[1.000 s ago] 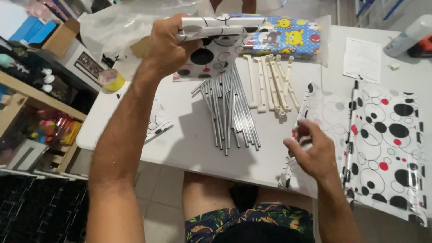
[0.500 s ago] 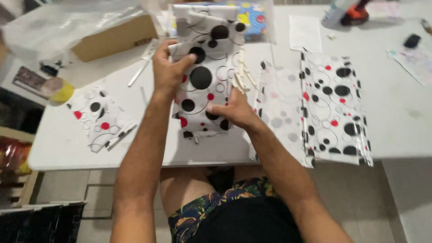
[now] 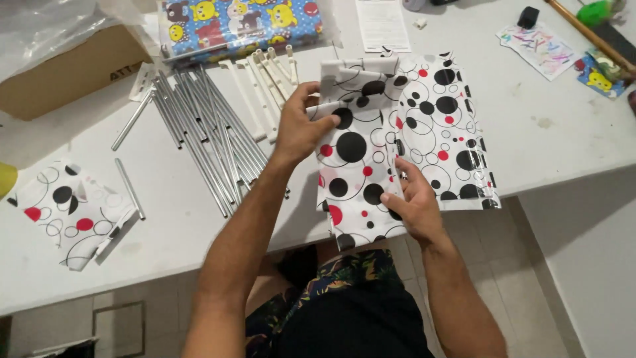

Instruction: Assembling a modular storage rack using metal poles, plastic connectors, and fabric panels.

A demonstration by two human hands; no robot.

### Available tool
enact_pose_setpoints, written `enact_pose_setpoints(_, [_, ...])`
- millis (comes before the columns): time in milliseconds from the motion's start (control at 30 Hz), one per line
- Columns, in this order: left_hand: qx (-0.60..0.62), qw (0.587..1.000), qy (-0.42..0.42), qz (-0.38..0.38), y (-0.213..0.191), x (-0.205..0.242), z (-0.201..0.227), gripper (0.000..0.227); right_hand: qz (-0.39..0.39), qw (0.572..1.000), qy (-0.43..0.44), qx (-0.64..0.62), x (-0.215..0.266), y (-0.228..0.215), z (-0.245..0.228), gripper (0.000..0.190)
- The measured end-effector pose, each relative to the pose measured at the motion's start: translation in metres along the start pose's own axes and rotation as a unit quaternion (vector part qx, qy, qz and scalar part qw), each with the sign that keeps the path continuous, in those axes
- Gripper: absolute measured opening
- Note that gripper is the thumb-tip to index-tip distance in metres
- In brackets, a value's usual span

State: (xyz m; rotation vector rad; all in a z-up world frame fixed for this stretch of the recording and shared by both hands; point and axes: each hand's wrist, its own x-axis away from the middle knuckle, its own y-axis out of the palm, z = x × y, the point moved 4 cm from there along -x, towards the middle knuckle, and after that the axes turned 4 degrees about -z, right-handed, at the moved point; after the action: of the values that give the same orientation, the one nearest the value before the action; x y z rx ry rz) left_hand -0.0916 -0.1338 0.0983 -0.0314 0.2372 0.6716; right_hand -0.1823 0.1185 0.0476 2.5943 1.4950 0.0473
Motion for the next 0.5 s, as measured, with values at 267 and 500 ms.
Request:
enact_pose_setpoints(267, [-0.234,0.972,-0.020,0.004,0.008,-0.013,-0.038,0.053,0.021,0.998,0.055,-0.002,-0.022,-0.058,0.063,0.080])
enact_pose_setpoints(500, [-0.466,0.842,-0.235,-0.134,0.005,0.063,-0.056,0.067,0.044,0.985,0.145,0.079,-0.016,-0.034,0.063,0.083])
